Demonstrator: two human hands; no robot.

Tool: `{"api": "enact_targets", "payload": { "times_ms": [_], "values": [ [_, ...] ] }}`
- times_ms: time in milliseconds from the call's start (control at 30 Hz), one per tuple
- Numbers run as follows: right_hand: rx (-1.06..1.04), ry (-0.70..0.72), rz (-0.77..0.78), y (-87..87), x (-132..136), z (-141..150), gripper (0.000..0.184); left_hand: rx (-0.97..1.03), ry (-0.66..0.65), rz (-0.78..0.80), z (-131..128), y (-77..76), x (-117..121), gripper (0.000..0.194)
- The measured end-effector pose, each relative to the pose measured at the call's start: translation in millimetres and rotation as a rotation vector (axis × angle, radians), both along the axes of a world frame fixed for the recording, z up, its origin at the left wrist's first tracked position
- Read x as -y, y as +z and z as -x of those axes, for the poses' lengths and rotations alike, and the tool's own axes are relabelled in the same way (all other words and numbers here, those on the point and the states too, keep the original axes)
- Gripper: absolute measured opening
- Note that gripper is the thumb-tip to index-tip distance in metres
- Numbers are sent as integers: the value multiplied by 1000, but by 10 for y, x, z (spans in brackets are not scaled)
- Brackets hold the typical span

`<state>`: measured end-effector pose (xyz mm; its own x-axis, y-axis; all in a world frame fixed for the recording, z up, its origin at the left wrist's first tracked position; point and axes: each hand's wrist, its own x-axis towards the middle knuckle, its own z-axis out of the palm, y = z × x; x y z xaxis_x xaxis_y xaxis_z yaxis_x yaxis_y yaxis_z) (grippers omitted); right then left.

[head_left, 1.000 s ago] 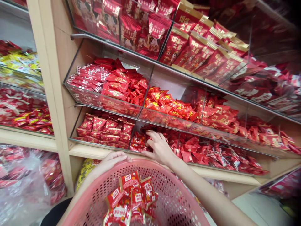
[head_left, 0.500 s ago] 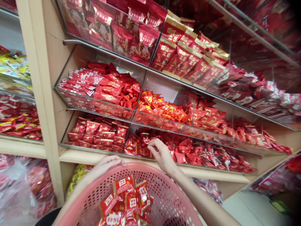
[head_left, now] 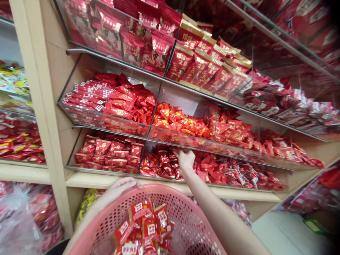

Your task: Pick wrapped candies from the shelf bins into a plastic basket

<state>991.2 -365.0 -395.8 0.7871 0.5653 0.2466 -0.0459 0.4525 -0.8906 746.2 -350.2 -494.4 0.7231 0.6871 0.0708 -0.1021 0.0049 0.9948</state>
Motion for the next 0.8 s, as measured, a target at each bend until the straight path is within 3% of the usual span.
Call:
{"api": "enact_targets", "payload": {
  "times_ms": [233, 367, 433, 533, 633, 700, 800],
  "values": [
    [76, 3, 19, -69, -71, 96, 15, 9, 10, 23, 6, -8, 23, 26],
    [230, -6, 54, -133, 92, 235, 21, 30, 13, 6, -9, -28, 28, 26],
    [518, -37, 102, -182, 232, 364, 24, 35, 17, 7, -20, -28, 32, 27],
    [1261, 8, 223, -228, 360, 574, 23, 38, 14, -5, -37, -13, 42, 28],
    [1930, 41, 454, -213, 268, 713, 19, 36, 16, -16, -39, 7, 53, 31],
    [2095, -23, 614, -185, 121, 746, 21, 35, 21, -8, -29, 18, 58, 32],
    [2105, -75, 766, -157, -73, 739, 24, 34, 29, 22, -9, 32, 63, 32]
  ]
}}
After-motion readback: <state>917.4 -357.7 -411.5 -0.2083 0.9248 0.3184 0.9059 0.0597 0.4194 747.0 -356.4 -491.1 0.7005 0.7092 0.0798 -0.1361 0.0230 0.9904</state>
